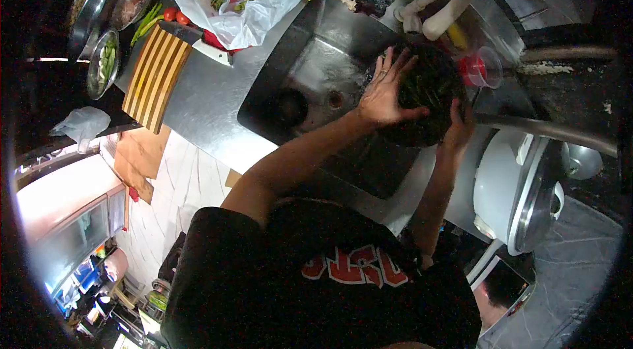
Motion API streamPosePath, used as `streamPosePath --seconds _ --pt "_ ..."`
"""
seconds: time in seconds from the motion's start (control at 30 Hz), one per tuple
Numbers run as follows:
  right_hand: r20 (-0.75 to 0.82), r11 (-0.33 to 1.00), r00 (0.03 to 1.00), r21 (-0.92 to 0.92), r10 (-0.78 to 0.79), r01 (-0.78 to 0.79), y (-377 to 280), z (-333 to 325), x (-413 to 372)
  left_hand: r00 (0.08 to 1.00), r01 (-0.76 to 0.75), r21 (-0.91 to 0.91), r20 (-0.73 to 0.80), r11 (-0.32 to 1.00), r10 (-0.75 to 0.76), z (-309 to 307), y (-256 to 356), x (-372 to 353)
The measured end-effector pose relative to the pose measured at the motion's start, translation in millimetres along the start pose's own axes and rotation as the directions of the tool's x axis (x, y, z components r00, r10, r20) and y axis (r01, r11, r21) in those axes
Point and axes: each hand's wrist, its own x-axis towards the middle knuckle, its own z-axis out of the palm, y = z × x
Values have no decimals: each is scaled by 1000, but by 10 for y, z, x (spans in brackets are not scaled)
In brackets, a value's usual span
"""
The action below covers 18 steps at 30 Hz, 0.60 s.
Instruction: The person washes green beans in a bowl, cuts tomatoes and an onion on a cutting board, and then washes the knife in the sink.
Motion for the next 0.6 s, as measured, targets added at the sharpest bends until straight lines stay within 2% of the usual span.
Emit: streamPosePath --seconds 0.03,0.07,0.1,0.13,0.17,0.23,0.27,0.33,0.37,0.4,0.43,0.47,0.5,0.53,0.57,0.6 --pt "5 994 999 106 35 -35 126 -27 29 1000 -2 1 3 1000 2 -40 19 23" --pt "1 994 999 108 35 -35 379 -62 58 998 -44 108 47 993 39 -74 37 47" --pt "34 968 997 239 72 -78 705 -99 80 993 -90 212 95 973 71 -91 46 53" --pt "72 923 992 364 102 -122 770 -83 69 993 -92 211 97 973 73 -94 47 50" --pt "70 923 992 366 102 -120 831 -84 41 986 -132 274 132 953 98 -98 51 48" --pt "345 672 923 644 170 -365 741 53 -129 978 -172 337 170 925 120 -85 32 7" --pt "345 670 924 648 166 -363 722 120 -135 975 -178 374 194 910 111 -75 8 -17" --pt "317 655 883 593 346 -469 841 147 -168 969 -187 400 228 897 100 -28 -86 -82" --pt "309 654 885 596 349 -466 927 141 -208 968 -171 421 239 891 73 -40 -179 -87" --pt "194 930 964 286 181 -232 1089 129 -246 968 -156 442 247 883 47 -67 -236 -95" --pt "171 990 982 102 75 -93 1079 146 -233 967 -163 440 251 883 54 -169 -184 -75" --pt "147 995 989 -91 -32 46 1066 163 -219 979 -105 374 203 922 29 -281 -126 -76" --pt "57 948 968 198 243 -249 840 242 -175 988 -47 302 157 952 -1 -386 -82 -68" --pt "54 739 859 485 509 -468 739 290 -133 994 -18 194 111 981 -4 -442 -104 -60" --pt "49 736 858 491 511 -466 715 296 -106 993 -24 194 120 981 0 -470 -126 -33" --pt "70 738 870 499 488 -454 696 277 -77 984 -143 235 136 961 113 -478 -170 -6"
